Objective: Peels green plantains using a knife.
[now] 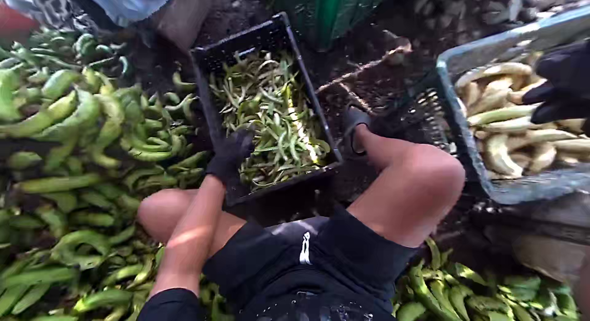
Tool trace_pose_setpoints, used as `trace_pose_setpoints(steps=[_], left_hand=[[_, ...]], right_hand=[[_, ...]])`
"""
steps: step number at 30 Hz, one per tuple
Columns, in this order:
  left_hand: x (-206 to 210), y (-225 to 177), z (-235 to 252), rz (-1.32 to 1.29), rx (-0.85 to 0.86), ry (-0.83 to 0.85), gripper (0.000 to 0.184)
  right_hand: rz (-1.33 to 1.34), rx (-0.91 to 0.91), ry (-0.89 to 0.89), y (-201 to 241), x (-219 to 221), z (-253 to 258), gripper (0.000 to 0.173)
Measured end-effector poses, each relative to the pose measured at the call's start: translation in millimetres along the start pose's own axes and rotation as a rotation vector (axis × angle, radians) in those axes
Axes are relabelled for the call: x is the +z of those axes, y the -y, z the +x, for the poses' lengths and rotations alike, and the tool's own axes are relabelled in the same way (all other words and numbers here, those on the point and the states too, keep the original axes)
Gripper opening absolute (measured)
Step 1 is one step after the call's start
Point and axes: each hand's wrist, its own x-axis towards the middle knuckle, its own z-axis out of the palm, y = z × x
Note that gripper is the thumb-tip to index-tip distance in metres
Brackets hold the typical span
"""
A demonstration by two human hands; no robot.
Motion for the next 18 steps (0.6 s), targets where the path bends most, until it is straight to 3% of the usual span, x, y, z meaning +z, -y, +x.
trace_pose_setpoints(steps=[2, 6, 10, 13, 18], left_hand=[[1, 1, 5, 0.300, 0.033, -0.014, 0.056], [18, 4, 31, 0.486, -0.051, -0.085, 0.060], [44, 4, 82, 0.608, 0.005, 0.011, 0.067], [70, 13, 118, 0.621, -0.057, 0.074, 0.055], [73, 34, 126, 0.399, -0.071, -0.042, 0.041]], right_hand=[[0.044, -0.232, 0.050, 36, 78, 14, 0.026], [-0.260, -0.263, 0.295, 108, 172, 18, 0.027], [-0.236, -0.215, 0.455, 117, 190, 16, 0.030], [-0.320, -0.231, 0.423, 111, 193, 22, 0.032], [-0.338, -0.155, 0.417, 122, 179, 33, 0.036]])
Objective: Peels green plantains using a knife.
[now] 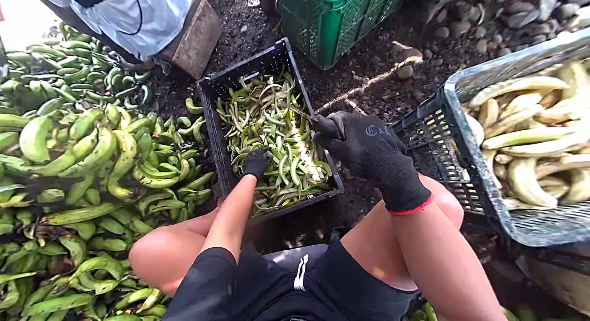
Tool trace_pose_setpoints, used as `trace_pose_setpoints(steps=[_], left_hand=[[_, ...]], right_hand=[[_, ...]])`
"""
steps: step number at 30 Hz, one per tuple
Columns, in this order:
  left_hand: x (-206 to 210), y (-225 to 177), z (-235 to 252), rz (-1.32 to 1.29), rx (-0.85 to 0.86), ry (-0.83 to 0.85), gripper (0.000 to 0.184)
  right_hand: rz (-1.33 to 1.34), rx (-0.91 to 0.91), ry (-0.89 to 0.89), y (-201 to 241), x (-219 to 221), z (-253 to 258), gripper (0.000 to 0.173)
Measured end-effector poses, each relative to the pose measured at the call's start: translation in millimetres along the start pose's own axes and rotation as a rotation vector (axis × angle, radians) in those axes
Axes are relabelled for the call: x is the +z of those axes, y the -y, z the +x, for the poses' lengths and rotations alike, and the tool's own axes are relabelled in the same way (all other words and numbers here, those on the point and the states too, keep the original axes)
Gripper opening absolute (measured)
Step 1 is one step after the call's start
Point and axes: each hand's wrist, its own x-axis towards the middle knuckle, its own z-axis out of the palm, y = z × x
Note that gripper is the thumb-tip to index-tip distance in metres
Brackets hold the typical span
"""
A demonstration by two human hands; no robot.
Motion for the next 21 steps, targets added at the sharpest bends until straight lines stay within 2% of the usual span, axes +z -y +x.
trace_pose_setpoints(steps=[3, 5, 8, 10, 11, 12, 13, 14, 17, 19, 21], left_hand=[[-23, 9, -9, -0.407, -0.047, -0.119, 0.041], [-48, 6, -25, -0.760, -0.014, -0.266, 0.042], [-94, -3, -58, -1.326, 0.178, -0.528, 0.042], [-121, -8, -99, -1.518, 0.381, -0.552, 0.040], [-130, -8, -120, -1.545, 0.466, -0.522, 0.042], [-138, -7, -137, -1.546, 0.523, -0.454, 0.056], [-145, -8, -149, -1.541, 0.520, -0.402, 0.070], [-150, -8, -151, -1.531, 0.457, -0.390, 0.075], [-155, 4, -111, -1.402, 0.233, -0.302, 0.051], [-151, 8, -90, -1.209, 0.116, -0.191, 0.052], [-145, 1, -89, -1.190, 0.092, -0.102, 0.053]], right_hand=[[-0.014, 0.038, 0.000, 8, -7, 0, 0.038], [0.030, 0.020, -0.008, 16, -7, -1, 0.040], [0.184, -0.073, -0.110, 15, 6, 2, 0.037], [0.298, -0.126, -0.178, 19, 10, 2, 0.034], [0.365, -0.142, -0.187, 21, 12, 1, 0.034], [0.426, -0.157, -0.195, 21, 17, 1, 0.039], [0.475, -0.158, -0.191, 21, 22, 2, 0.047], [0.489, -0.154, -0.183, 23, 26, 5, 0.055], [0.411, -0.126, -0.143, 30, 37, 19, 0.077], [0.409, -0.124, -0.098, 33, 47, 32, 0.073], [0.378, -0.187, -0.082, 38, 54, 41, 0.062]])
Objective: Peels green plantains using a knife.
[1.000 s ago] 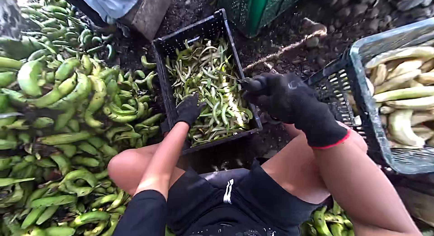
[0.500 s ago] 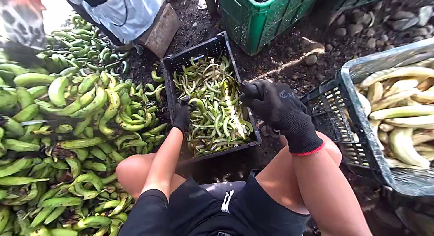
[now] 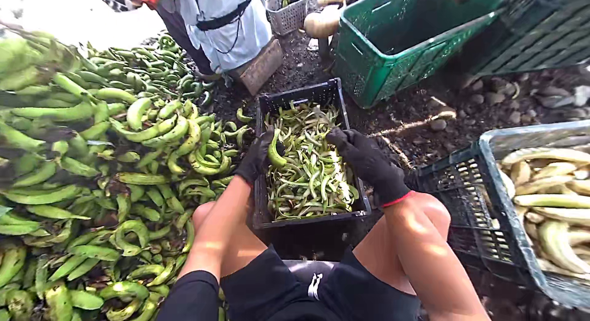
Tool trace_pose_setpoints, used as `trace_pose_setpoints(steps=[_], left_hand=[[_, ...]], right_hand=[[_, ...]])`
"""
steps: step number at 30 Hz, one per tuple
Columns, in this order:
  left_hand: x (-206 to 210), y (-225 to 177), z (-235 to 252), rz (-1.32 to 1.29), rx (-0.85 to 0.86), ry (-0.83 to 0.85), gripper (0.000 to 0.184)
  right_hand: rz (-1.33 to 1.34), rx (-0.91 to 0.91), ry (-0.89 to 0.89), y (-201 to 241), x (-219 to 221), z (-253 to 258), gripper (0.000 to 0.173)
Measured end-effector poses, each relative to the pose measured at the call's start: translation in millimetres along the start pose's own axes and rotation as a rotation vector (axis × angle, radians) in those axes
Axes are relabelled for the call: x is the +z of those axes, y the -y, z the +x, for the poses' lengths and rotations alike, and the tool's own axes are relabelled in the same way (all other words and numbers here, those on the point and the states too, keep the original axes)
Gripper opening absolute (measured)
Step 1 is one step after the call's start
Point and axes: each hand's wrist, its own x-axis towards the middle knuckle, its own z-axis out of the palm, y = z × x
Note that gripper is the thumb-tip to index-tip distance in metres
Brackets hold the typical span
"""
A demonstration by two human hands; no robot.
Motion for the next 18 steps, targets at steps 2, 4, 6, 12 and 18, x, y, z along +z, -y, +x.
trace_pose_setpoints(steps=[2, 4, 6, 12, 18], left_hand=[[4, -5, -6, -0.134, -0.001, 0.110, 0.055], [5, -19, -16, -0.209, -0.010, 0.201, 0.061], [11, -38, -32, -0.225, -0.045, 0.191, 0.062], [10, -38, -36, -0.305, 0.011, 0.101, 0.037], [9, -32, -35, -0.390, -0.053, 0.062, 0.065]], right_hand=[[-0.070, -0.126, 0.031, -4, 10, 9, 0.051], [-0.171, -0.203, 0.134, -3, 20, 12, 0.059], [-0.325, -0.226, 0.171, 0, 37, 14, 0.065], [-0.512, -0.360, 0.130, 8, 61, 13, 0.070], [-0.463, -0.318, 0.078, 17, 74, 12, 0.054]])
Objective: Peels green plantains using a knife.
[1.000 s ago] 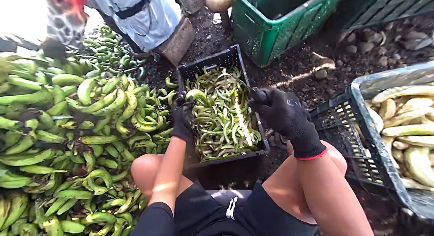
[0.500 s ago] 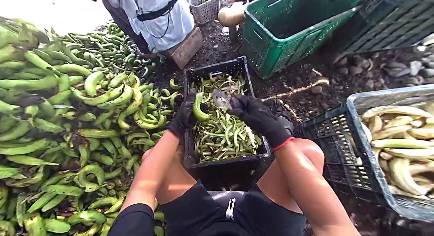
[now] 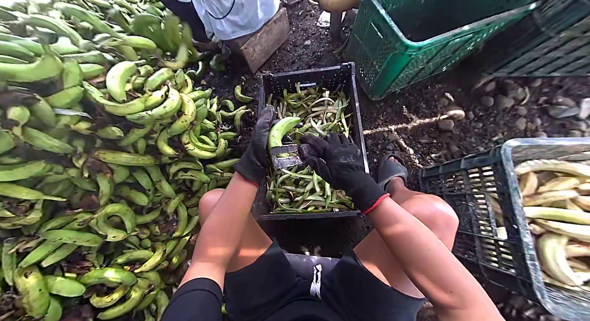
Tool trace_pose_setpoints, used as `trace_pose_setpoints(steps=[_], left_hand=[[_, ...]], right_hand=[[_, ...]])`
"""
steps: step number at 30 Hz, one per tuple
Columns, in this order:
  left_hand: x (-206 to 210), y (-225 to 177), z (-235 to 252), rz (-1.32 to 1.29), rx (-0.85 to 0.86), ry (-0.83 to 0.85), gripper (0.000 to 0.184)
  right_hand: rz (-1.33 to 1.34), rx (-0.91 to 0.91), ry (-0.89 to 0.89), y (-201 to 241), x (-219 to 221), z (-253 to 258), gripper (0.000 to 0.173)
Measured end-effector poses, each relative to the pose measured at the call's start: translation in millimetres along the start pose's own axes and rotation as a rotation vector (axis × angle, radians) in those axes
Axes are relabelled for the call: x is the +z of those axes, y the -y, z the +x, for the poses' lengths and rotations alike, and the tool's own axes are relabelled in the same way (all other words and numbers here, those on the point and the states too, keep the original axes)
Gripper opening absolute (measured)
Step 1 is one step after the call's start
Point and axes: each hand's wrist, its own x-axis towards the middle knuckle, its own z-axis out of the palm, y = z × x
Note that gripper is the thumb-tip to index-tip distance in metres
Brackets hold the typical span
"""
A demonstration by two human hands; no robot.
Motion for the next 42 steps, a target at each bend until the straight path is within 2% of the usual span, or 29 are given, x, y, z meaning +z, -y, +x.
trace_pose_setpoints(steps=[4, 6, 8, 11, 13, 15, 16, 18, 21, 24, 27, 29, 32, 35, 38, 42], left_hand=[[6, 2, 6, 0.040, 0.034, -0.097, 0.070], [6, 11, 6, 0.076, 0.106, -0.128, 0.061], [7, 28, 0, 0.209, 0.262, -0.187, 0.051], [6, 55, -8, 0.417, 0.357, -0.291, 0.064], [5, 58, -11, 0.440, 0.331, -0.284, 0.066], [-2, 47, -11, 0.321, 0.282, -0.255, 0.065], [-4, 38, -14, 0.221, 0.252, -0.215, 0.065], [-8, 21, -14, 0.042, 0.207, -0.135, 0.065], [-14, 9, -12, -0.111, 0.180, -0.068, 0.063], [-25, 7, -18, -0.040, 0.185, 0.005, 0.060], [-19, 2, -14, -0.085, 0.089, -0.019, 0.062], [-19, 3, -15, -0.087, 0.043, -0.011, 0.062], [-19, 5, -13, 0.000, 0.070, -0.106, 0.051], [-14, 11, -6, -0.012, 0.084, -0.166, 0.056], [1, 31, -2, -0.017, 0.247, -0.268, 0.048], [7, 25, -5, 0.165, 0.345, -0.367, 0.060]], right_hand=[[0.144, 0.189, 0.057, 13, 2, 1, 0.048], [0.171, 0.283, 0.089, 12, 3, 11, 0.052], [0.207, 0.363, 0.084, 11, 5, 20, 0.055], [0.268, 0.427, 0.008, 2, 15, 25, 0.060], [0.275, 0.493, 0.075, -18, 11, 37, 0.063], [0.225, 0.384, 0.120, -25, 2, 47, 0.049], [0.295, 0.355, 0.083, -24, -3, 47, 0.047], [0.464, 0.358, -0.010, -21, -13, 46, 0.058], [0.377, 0.114, -0.026, -20, -6, 40, 0.063], [0.173, -0.009, 0.043, -10, -6, 25, 0.054], [0.053, -0.146, 0.001, -6, 1, 16, 0.054], [0.030, -0.164, 0.004, 0, 2, 13, 0.054], [0.037, -0.052, 0.072, 13, 1, 11, 0.051], [0.111, 0.149, 0.144, 20, 4, 15, 0.049], [0.237, 0.364, 0.112, 13, 10, 29, 0.048], [0.443, 0.539, 0.104, -21, 10, 44, 0.070]])
